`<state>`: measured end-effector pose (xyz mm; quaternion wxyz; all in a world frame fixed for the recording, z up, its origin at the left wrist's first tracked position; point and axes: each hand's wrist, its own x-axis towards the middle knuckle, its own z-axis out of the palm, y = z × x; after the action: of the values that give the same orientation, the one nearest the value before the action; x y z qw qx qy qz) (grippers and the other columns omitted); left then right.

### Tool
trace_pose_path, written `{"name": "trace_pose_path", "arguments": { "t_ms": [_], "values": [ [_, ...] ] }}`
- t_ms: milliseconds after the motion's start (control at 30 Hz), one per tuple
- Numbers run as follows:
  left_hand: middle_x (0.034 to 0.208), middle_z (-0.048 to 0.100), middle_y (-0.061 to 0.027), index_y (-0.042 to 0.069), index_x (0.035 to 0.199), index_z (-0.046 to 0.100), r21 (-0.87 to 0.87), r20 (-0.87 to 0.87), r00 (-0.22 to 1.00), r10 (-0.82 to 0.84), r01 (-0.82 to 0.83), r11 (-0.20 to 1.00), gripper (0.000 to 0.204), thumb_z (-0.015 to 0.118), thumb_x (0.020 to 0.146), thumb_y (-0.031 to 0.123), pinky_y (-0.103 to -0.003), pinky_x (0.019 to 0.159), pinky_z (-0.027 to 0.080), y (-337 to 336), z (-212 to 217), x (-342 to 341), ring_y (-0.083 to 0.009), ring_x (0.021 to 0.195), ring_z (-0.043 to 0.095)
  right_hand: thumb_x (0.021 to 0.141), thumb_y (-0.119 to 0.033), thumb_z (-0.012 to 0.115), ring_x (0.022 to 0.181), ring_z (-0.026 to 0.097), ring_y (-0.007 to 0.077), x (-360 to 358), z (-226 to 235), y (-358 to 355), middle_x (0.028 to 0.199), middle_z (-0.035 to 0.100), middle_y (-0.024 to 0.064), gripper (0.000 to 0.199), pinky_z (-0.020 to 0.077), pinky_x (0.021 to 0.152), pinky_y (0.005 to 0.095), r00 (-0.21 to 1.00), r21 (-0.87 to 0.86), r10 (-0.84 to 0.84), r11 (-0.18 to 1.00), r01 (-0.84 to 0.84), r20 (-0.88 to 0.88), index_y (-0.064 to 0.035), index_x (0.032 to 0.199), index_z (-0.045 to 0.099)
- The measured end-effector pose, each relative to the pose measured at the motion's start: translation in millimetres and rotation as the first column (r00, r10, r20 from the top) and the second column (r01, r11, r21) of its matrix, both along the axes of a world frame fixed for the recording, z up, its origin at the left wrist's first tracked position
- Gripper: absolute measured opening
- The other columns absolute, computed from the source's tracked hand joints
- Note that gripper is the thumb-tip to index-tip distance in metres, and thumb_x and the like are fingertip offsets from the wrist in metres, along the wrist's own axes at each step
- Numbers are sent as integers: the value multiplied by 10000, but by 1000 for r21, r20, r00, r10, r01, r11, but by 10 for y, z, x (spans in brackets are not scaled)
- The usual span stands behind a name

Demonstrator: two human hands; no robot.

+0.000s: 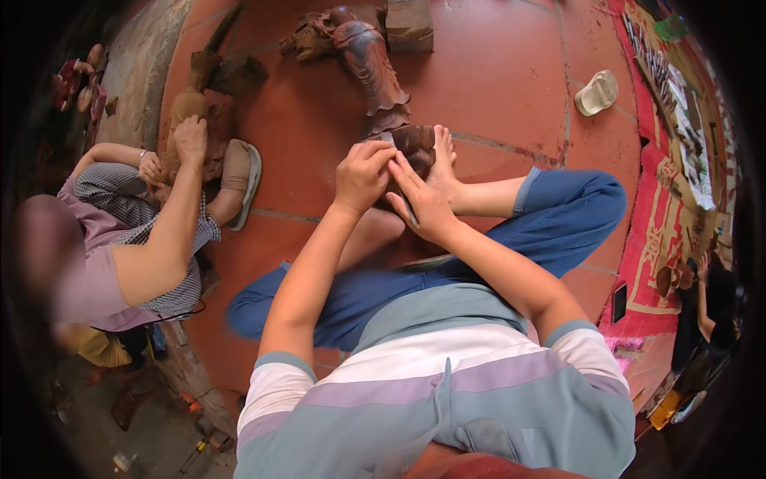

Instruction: The person sits cross-legged on the floor and carves a wooden sculpture using a small knife. They hold the wood steady with one hand while carefully shaping it with the other, occasionally adjusting their grip.

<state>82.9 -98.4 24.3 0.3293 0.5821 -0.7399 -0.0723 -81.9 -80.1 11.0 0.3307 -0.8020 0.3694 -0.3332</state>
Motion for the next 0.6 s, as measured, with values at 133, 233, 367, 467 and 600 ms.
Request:
{"name": "trace_pose_path", "arguments": {
  "t_ms": [133, 233, 367, 467, 600],
  "values": [
    [971, 670, 29, 160, 896, 691, 138, 34, 999, -14, 9, 990, 204, 707, 695, 128, -376, 653, 506, 227, -250, 7, -205, 870, 638, 882, -232, 643, 996, 628, 379, -78, -108, 186, 1430, 401, 239, 584, 540, 766, 399, 995, 90, 61, 994, -54, -77, -12, 1376, 424],
    [961, 683, 8, 147, 912, 706, 183, 68, 993, -94, 80, 980, 226, 704, 693, 91, -347, 700, 522, 227, -183, 45, -215, 875, 646, 893, -252, 630, 965, 640, 373, -140, -97, 198, 1378, 458, 248, 533, 545, 752, 403, 994, 112, 83, 991, -74, -73, -15, 1340, 461],
    [983, 686, -4, 134, 934, 716, 110, 59, 997, -50, 43, 993, 241, 699, 701, 77, -335, 727, 546, -18, 80, -23, -233, 879, 645, 907, -237, 613, 1082, 594, 368, -92, 0, -42, 1373, 465, 242, 506, 518, 840, 392, 999, 60, 1, 998, -4, 53, -25, 1339, 457],
    [995, 681, 8, 144, 939, 712, 160, 63, 997, -37, 26, 987, 232, 703, 715, 87, -339, 723, 544, 56, -30, -41, -224, 844, 645, 907, -243, 613, 1110, 581, 365, -87, -74, 64, 1411, 434, 221, 539, 504, 879, 392, 998, 151, 0, 989, -8, 58, -51, 1374, 425],
    [962, 689, 2, 152, 929, 724, 211, 144, 984, -106, 74, 975, 227, 714, 710, 93, -324, 708, 547, 251, -128, -22, -214, 848, 654, 905, -250, 612, 1120, 580, 358, -238, -108, 216, 1398, 447, 230, 523, 496, 898, 395, 998, 239, 63, 969, -66, 22, -56, 1363, 448]
  ]
}}
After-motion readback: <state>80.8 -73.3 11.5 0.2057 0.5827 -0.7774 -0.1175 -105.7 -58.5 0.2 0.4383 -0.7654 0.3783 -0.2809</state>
